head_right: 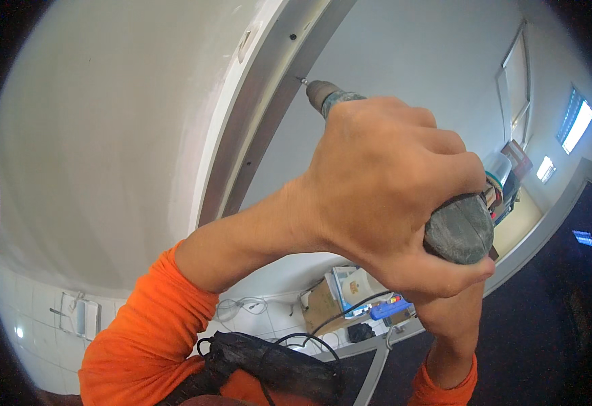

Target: The person uses a drill to make holes in a wall frame and subsequently inserts screws into the holes by hand.

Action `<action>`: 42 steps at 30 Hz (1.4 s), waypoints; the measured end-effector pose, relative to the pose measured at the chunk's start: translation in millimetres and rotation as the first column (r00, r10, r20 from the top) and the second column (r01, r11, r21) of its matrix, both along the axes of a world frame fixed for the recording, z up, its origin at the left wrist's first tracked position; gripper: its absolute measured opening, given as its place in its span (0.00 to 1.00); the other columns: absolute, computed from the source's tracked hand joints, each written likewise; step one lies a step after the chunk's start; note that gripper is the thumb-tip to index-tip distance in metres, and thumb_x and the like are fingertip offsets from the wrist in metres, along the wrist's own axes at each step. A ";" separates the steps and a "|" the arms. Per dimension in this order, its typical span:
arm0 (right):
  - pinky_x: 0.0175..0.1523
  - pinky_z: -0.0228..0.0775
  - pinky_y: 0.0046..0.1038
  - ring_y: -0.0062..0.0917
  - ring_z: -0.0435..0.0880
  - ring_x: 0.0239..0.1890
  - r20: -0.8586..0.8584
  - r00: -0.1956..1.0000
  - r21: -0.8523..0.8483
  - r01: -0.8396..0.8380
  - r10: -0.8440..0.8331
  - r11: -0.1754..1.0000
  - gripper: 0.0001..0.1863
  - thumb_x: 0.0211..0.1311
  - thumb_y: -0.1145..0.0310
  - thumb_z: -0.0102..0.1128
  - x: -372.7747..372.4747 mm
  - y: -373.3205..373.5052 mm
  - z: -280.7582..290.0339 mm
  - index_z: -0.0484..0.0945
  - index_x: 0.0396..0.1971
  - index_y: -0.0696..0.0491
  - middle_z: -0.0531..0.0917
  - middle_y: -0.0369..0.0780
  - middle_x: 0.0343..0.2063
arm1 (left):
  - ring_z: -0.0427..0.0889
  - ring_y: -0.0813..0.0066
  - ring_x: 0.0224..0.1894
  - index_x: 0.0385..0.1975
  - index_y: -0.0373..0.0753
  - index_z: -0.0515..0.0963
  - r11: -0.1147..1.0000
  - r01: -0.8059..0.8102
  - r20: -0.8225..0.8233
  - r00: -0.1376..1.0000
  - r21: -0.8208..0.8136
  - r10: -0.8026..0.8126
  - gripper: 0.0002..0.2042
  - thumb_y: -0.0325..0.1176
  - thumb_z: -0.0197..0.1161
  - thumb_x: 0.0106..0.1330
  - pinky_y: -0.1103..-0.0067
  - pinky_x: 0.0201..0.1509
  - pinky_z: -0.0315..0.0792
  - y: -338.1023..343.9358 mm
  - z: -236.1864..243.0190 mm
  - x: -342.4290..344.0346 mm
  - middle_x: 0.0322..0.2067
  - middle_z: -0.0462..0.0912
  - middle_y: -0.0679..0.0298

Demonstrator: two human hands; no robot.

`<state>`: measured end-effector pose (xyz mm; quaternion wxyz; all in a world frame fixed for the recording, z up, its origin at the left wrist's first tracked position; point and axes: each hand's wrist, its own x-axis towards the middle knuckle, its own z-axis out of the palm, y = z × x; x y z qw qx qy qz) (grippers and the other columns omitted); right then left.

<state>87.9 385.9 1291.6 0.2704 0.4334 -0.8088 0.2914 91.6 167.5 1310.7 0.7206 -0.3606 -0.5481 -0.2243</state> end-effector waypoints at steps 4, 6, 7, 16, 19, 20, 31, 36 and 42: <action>0.67 0.66 0.36 0.33 0.78 0.61 -0.008 1.000 0.023 0.025 -0.024 0.999 0.33 0.59 0.65 0.74 -0.8 4.5 0.4 0.72 0.61 0.61 0.79 0.44 0.59 | 0.83 0.60 0.21 0.20 0.35 0.84 1.000 0.004 0.014 1.000 -0.008 -0.004 0.29 0.62 0.70 0.44 0.68 0.29 0.75 0.0 0.0 -1.9 0.18 0.82 0.59; 0.67 0.67 0.36 0.34 0.78 0.61 -0.008 1.000 0.020 0.022 -0.022 1.000 0.33 0.59 0.65 0.74 -1.4 4.7 0.0 0.72 0.61 0.61 0.79 0.44 0.59 | 0.83 0.60 0.21 0.19 0.35 0.84 1.000 0.000 0.006 1.000 -0.004 0.000 0.29 0.62 0.70 0.44 0.68 0.29 0.75 1.0 0.3 -3.4 0.18 0.83 0.59; 0.66 0.67 0.36 0.34 0.78 0.61 -0.008 1.000 0.018 0.018 -0.018 1.000 0.33 0.59 0.65 0.74 -1.4 4.9 0.7 0.73 0.61 0.61 0.79 0.44 0.59 | 0.83 0.60 0.21 0.19 0.35 0.84 1.000 -0.004 0.002 1.000 -0.002 0.004 0.29 0.62 0.70 0.44 0.68 0.29 0.75 1.5 0.5 -3.6 0.18 0.83 0.59; 0.66 0.67 0.36 0.34 0.78 0.60 0.007 1.000 0.001 0.005 -0.005 1.000 0.33 0.58 0.65 0.75 -5.2 5.7 -0.2 0.73 0.61 0.61 0.79 0.44 0.58 | 0.84 0.60 0.21 0.21 0.34 0.85 1.000 -0.010 -0.025 1.000 0.011 0.010 0.29 0.62 0.70 0.44 0.69 0.29 0.76 1.6 1.2 -5.1 0.19 0.84 0.58; 0.66 0.67 0.36 0.34 0.79 0.60 0.010 1.000 -0.005 0.006 -0.006 1.000 0.32 0.58 0.66 0.75 -6.2 6.9 -0.4 0.73 0.60 0.61 0.80 0.44 0.58 | 0.84 0.60 0.20 0.20 0.35 0.85 1.000 -0.011 -0.028 1.000 0.019 0.011 0.28 0.61 0.70 0.44 0.69 0.28 0.76 3.0 0.2 -6.9 0.19 0.84 0.59; 0.66 0.68 0.36 0.34 0.79 0.60 0.013 1.000 -0.009 0.005 -0.005 1.000 0.32 0.58 0.66 0.75 -6.8 6.9 -0.8 0.73 0.60 0.61 0.80 0.44 0.58 | 0.84 0.61 0.21 0.20 0.35 0.85 1.000 -0.006 -0.029 1.000 0.018 0.007 0.28 0.61 0.69 0.44 0.69 0.28 0.76 3.1 0.1 -7.2 0.19 0.84 0.59; 0.65 0.68 0.37 0.35 0.80 0.59 0.012 1.000 -0.027 0.004 -0.004 1.000 0.32 0.57 0.66 0.75 -11.2 9.5 -1.1 0.74 0.59 0.61 0.80 0.44 0.57 | 0.83 0.60 0.20 0.20 0.34 0.85 1.000 -0.010 -0.024 1.000 0.015 0.011 0.28 0.61 0.69 0.43 0.69 0.27 0.75 4.1 -1.5 -10.4 0.18 0.83 0.58; 0.64 0.69 0.37 0.35 0.80 0.59 0.005 1.000 -0.026 0.021 -0.020 0.999 0.32 0.56 0.67 0.75 -12.3 12.7 -1.0 0.74 0.59 0.61 0.81 0.45 0.56 | 0.83 0.60 0.20 0.18 0.35 0.84 0.999 0.010 -0.071 0.997 0.043 -0.007 0.28 0.61 0.70 0.43 0.69 0.26 0.73 6.2 -2.2 -15.7 0.16 0.82 0.58; 0.64 0.69 0.37 0.35 0.80 0.58 -0.001 0.999 -0.025 0.034 -0.034 0.999 0.31 0.56 0.67 0.75 -12.5 20.8 -3.0 0.74 0.58 0.61 0.81 0.45 0.56 | 0.81 0.60 0.19 0.16 0.35 0.82 0.998 -0.016 -0.067 0.998 0.064 0.020 0.28 0.61 0.70 0.43 0.68 0.26 0.71 8.7 0.0 -16.0 0.14 0.79 0.59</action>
